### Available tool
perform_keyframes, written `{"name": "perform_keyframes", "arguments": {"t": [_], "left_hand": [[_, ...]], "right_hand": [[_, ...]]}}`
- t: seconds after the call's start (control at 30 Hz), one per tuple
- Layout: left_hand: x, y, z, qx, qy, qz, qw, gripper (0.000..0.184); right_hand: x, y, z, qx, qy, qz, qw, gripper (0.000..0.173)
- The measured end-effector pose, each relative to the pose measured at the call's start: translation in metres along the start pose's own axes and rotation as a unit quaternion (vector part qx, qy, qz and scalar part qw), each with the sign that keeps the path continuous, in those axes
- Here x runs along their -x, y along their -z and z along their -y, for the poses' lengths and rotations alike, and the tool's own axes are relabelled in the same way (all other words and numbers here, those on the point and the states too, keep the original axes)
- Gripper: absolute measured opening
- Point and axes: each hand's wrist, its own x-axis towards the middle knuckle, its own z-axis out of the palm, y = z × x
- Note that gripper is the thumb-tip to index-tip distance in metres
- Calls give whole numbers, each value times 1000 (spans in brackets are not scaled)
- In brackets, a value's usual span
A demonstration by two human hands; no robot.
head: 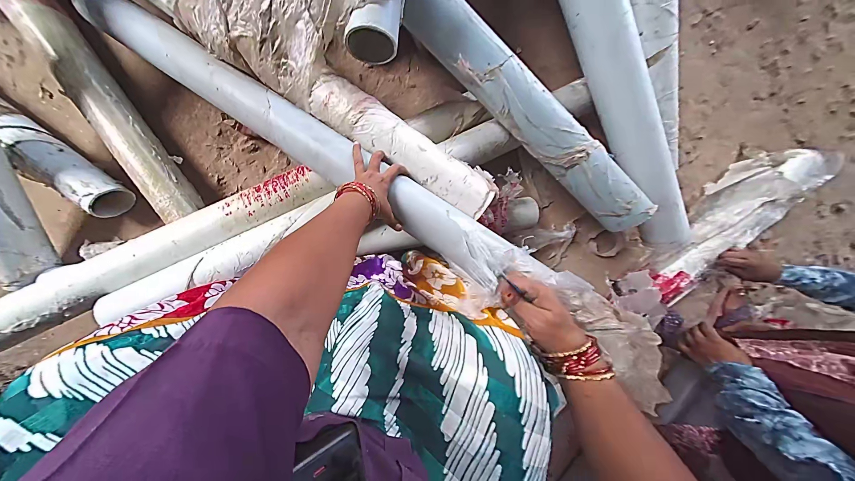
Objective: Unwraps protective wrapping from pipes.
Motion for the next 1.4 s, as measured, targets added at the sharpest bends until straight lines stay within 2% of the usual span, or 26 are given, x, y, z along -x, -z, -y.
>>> {"name": "perform_keyframes", "arguments": {"t": [0.17,0.23,0.33,0.37,0.4,0.47,0.5,0.6,0.73,0.83,0.9,1.0,1.13,1.23,1.33,1.4], "left_hand": [[-2,1,1,-12,-9,1,1000,114],[-7,4,1,-19,1,1,1000,115],[-14,11,-8,-36,35,16,999,114],[-15,14,-14,-40,45,19,998,114],[-15,14,-18,-43,54,24,997,115],[-13,3,-23,-42,73,24,996,122],[-11,-1,-23,-36,79,19,996,126],[-2,-12,-21,-9,79,-11,997,133],[11,-25,-9,24,71,-33,997,132],[16,-24,-9,31,78,-21,996,131],[15,-21,-8,20,81,-14,996,130],[15,-23,-8,19,69,-16,997,131],[14,-20,-8,16,66,-15,998,129],[13,-21,-7,17,61,-18,998,129],[13,-20,-6,18,57,-19,998,128],[14,-19,-7,23,58,-19,998,127]], "right_hand": [[85,33,6,-148,-9,-95,984,18],[153,74,27,-169,-30,-142,975,21],[264,120,57,-101,-113,-365,919,27],[282,128,64,-53,-132,-394,908,30],[289,131,67,-13,-137,-384,913,33],[265,127,70,75,-147,-315,934,32],[231,116,71,129,-150,-290,936,30],[108,72,56,279,-120,-194,933,48],[-35,8,43,330,-69,-130,933,47],[-85,-30,40,393,-110,-89,909,47],[-96,-43,37,424,-153,-65,890,49],[-95,-54,35,451,-160,-47,877,50],[-103,-60,40,466,-145,-18,873,20],[-106,-45,39,377,-199,1,905,20],[-96,-28,21,239,-175,-38,954,27],[-84,-21,13,168,-157,-70,971,24]]}}
